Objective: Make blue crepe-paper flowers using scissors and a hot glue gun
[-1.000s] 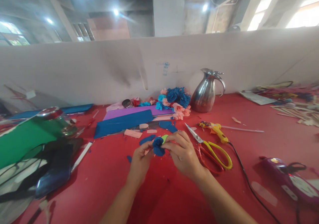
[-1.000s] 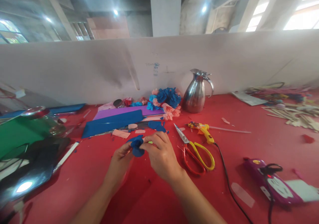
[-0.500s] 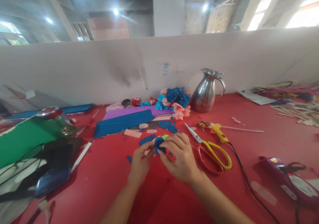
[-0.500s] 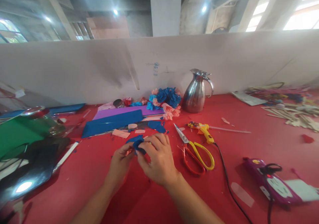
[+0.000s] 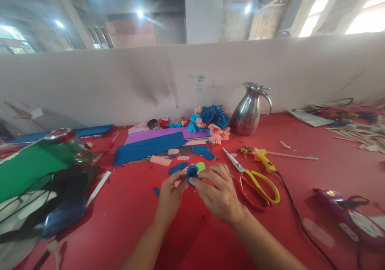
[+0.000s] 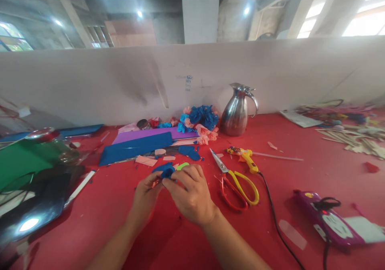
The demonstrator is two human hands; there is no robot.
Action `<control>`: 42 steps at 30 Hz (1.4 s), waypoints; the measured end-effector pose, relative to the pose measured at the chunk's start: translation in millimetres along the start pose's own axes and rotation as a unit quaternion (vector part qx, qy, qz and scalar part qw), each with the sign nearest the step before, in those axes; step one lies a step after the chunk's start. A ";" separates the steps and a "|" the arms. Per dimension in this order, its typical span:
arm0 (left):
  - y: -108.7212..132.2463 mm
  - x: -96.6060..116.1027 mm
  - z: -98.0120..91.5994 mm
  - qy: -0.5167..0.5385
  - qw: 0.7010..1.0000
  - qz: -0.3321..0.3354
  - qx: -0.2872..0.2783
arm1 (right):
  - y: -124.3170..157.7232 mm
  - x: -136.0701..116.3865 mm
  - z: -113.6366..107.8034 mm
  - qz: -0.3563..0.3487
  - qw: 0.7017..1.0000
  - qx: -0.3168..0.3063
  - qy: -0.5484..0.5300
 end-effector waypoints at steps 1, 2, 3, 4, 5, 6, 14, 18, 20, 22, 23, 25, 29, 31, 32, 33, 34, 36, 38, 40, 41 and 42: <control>0.0 0.3 0.1 0.003 1.000 0.001 0.003 | -0.4 -0.5 -1.2 -0.003 1.000 0.004 -0.005; -0.1 0.3 0.0 0.005 1.000 0.000 0.007 | -0.8 -0.9 -2.5 -0.004 1.000 0.008 -0.013; -0.1 -0.1 -0.3 0.006 1.000 -0.002 0.012 | -1.2 -1.2 -3.9 -0.003 1.000 0.013 -0.023; -0.1 -0.7 -0.7 0.007 1.000 -0.005 0.017 | -1.6 -1.2 -5.3 0.004 0.999 0.018 -0.037; -0.1 -1.4 -1.1 0.007 1.000 -0.006 0.020 | -2.1 -0.9 -6.7 0.017 0.998 0.024 -0.053; -0.1 -1.9 -1.3 0.007 1.000 -0.007 0.021 | -2.7 -0.2 -8.0 0.034 0.997 0.029 -0.071; 0.5 5.2 2.0 0.051 0.999 -0.002 -0.013 | -7.0 3.8 -4.6 0.098 0.987 0.000 -0.128; 0.8 5.6 2.4 0.050 0.998 0.000 -0.024 | -4.0 5.9 0.6 0.094 0.989 -0.009 -0.113; 1.0 3.8 2.2 0.047 0.999 -0.004 -0.025 | -2.2 7.8 1.2 0.083 0.990 -0.019 -0.110; 1.2 2.2 2.1 0.051 0.998 -0.007 -0.026 | -1.4 8.7 0.0 0.066 0.991 -0.025 -0.113; 1.3 1.7 2.0 0.055 0.998 -0.010 -0.027 | -1.5 8.6 -1.1 0.061 0.991 -0.024 -0.118; 1.4 1.5 1.4 0.069 0.997 -0.014 -0.023 | -2.9 7.3 -3.7 0.067 0.987 -0.015 -0.142; 0.4 1.1 -1.3 0.118 0.993 -0.018 -0.004 | -7.2 5.7 -4.4 0.196 0.950 0.026 -0.242; -0.3 -0.7 -2.5 0.143 0.990 -0.016 0.000 | -8.7 6.3 -0.4 0.294 0.899 -0.006 -0.325; -0.5 -2.0 -2.7 0.153 0.988 -0.015 -0.003 | -9.4 6.3 2.3 0.331 0.865 -0.037 -0.375; -0.6 -3.1 -2.7 0.161 0.987 -0.015 -0.011 | -10.0 6.1 4.9 0.356 0.830 -0.067 -0.424; -0.6 -4.2 -2.6 0.167 0.986 -0.016 -0.020 | -10.7 5.5 7.1 0.371 0.798 -0.090 -0.466; -0.2 -5.1 -2.0 0.167 0.985 -0.019 -0.034 | -11.7 4.2 9.8 0.386 0.755 -0.105 -0.519; 0.2 -4.4 -1.4 0.156 0.987 -0.021 -0.042 | -12.2 2.9 11.3 0.401 0.734 -0.102 -0.539; 0.4 -2.6 -0.8 0.144 0.988 -0.023 -0.047 | -12.1 2.0 12.3 0.412 0.716 -0.091 -0.556; 0.3 -1.6 -0.5 0.140 0.989 -0.023 -0.048 | -12.1 1.8 12.8 0.417 0.706 -0.085 -0.567; 0.2 -0.7 -0.2 0.137 0.989 -0.023 -0.048 | -12.0 1.6 13.2 0.421 0.696 -0.080 -0.576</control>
Point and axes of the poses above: each hand's wrist, its own y-axis away from the middle knuckle, its own z-axis out of the palm, x = y × z, the point moved 1 cm from there along -y, towards the middle knuckle, and after that the axes turned 10 degrees about -x, right-handed, at the moved point
